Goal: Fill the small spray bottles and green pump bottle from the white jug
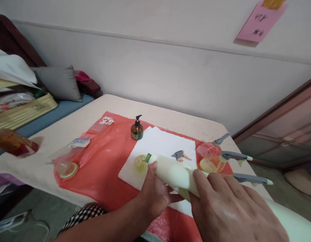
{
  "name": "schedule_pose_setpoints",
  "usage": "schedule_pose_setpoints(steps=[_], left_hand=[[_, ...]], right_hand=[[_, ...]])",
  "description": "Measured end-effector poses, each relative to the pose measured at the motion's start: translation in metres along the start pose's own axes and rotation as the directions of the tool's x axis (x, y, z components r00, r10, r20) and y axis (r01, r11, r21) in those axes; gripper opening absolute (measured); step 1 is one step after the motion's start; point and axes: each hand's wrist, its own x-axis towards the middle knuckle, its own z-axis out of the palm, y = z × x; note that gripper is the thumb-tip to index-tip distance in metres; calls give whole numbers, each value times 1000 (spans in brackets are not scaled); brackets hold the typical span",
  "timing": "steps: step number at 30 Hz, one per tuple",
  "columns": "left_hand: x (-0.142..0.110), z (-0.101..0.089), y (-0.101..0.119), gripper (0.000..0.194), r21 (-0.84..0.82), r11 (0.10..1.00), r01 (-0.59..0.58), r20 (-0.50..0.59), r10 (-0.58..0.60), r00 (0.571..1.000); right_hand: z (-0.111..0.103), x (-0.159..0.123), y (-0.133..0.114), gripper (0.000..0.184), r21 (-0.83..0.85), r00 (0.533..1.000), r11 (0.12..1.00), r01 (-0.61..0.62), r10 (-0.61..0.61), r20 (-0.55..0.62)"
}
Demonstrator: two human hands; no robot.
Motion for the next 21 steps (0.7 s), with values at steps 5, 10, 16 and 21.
schedule_pose_setpoints(steps=[5, 10, 16, 21], left_hand=[[1, -1, 0, 83, -3, 1000, 6, 0, -6, 1000], [0, 0, 1, 84, -5, 1000, -1, 7, 1, 1000], [0, 0, 1, 83, -5, 1000, -2, 18, 2, 1000], [0, 0, 0, 83, -4, 1000, 0, 11, 0, 1000]], right_hand=[[2, -2, -1, 27, -4, 1000, 1000, 7, -7, 14], [5, -1, -2, 28, -1, 1000, 1000, 9, -9, -20], [1, 0, 0, 23, 3, 1000, 1000, 16, -16, -4], [0, 1, 1, 22, 17, 1000, 1000, 21, -21, -3]])
